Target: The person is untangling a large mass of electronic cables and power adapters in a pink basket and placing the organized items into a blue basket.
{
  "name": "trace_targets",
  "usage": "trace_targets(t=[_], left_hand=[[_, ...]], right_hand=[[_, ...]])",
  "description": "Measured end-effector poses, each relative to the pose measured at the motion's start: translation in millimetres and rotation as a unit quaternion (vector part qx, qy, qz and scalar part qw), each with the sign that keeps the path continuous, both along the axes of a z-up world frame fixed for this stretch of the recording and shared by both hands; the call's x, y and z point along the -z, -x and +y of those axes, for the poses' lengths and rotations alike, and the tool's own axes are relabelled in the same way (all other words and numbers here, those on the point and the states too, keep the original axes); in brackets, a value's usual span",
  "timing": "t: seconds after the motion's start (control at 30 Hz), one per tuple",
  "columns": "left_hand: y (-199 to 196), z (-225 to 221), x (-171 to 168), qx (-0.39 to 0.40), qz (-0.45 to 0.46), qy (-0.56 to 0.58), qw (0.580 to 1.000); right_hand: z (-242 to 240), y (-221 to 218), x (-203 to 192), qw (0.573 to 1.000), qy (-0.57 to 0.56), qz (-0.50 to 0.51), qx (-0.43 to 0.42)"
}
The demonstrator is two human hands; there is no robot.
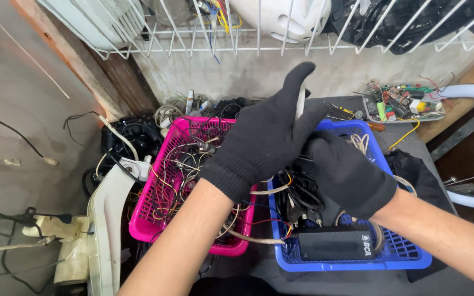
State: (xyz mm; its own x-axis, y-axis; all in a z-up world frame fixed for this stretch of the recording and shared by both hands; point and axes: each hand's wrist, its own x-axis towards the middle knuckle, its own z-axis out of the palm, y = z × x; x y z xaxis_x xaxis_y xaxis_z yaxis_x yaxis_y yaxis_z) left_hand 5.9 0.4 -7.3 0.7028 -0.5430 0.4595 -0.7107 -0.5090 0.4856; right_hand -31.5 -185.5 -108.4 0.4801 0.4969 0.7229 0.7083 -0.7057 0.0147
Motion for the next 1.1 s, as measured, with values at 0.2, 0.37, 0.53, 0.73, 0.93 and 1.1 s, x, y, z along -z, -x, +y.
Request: trace_targets(t=[0.2,0.37,0.53,0.73,0.93,1.1], left_hand=[[-37.7,22.5,50.0,0.114,-0.085,-0.065,0.988],[-9.7,20.8,-14.4,0.023,0.494,0.157,0.855],[-29.0,33.8,19.6,0.095,0.568,0.242,0.781],[-21.5,27.0,16.5,0.014,0.429,-0.032,0.903],[-21.5,26.1,22.0,0.047,0.322,-0.140,0.935],[-24.8,31.8,24.4,0.210,0.206,-0.218,0.930]], right_hand=[[6.9,1.5,-11.1,0.991,-0.012,0.011,-0.131],[-4.8,1.1,0.2,0.986,-0.082,0.066,-0.131],[-19.1,1.4,10.3,0.986,-0.149,0.047,-0.054],[-28.8,-7.4,18.6,0.957,-0.241,0.075,0.143],[-19.6,-7.5,7.3,0.947,-0.286,0.079,0.126],[-20.2,-17.7,16.5,0.956,-0.257,0.059,0.127]])
